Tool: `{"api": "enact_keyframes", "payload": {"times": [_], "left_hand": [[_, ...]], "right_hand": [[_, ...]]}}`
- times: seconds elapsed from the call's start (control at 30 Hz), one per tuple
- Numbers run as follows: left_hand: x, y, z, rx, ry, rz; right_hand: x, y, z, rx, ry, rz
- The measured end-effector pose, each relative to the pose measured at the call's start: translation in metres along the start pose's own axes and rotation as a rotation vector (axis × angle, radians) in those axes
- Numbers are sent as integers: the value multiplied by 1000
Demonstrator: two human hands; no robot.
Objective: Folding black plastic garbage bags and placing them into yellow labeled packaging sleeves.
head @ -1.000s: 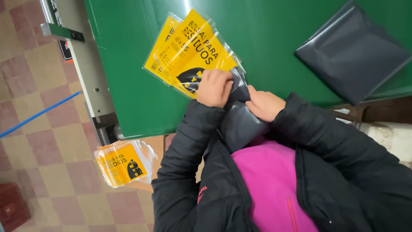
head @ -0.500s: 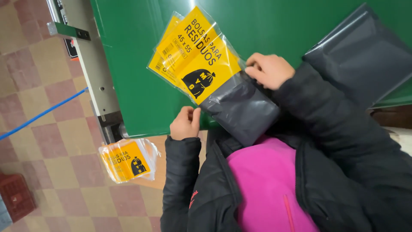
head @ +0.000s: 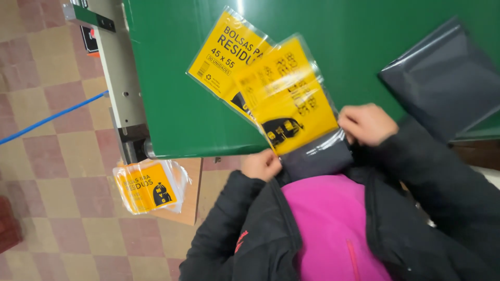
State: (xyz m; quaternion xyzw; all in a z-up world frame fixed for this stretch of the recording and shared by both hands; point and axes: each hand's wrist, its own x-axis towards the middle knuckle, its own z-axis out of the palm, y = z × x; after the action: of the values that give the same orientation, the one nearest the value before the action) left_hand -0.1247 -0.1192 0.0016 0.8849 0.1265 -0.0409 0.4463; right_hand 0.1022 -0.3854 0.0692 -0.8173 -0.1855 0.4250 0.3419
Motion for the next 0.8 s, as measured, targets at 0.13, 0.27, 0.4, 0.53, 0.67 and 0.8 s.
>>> {"api": "enact_keyframes", "payload": {"times": [0.13,0.27,0.4,0.53,0.67,0.8], "left_hand": [[-29,10,13,-203,-291,-94],[-4,18,2,-491,-371,-114],[58,95,-57,-894,-255,-172],[161,137,-89,-1039,39,-11],[197,164,-98,-1045,88,55],[194,141,-54,-973,31,-61]], "right_hand": [[-64,69,34,52,-111,73],[-73,80,17,407,-111,214],[-54,13,-76,154,157,-266],[-19,-14,-131,-283,324,-612],[2,-8,-162,-20,362,-451],[3,13,-165,397,376,-156]]}}
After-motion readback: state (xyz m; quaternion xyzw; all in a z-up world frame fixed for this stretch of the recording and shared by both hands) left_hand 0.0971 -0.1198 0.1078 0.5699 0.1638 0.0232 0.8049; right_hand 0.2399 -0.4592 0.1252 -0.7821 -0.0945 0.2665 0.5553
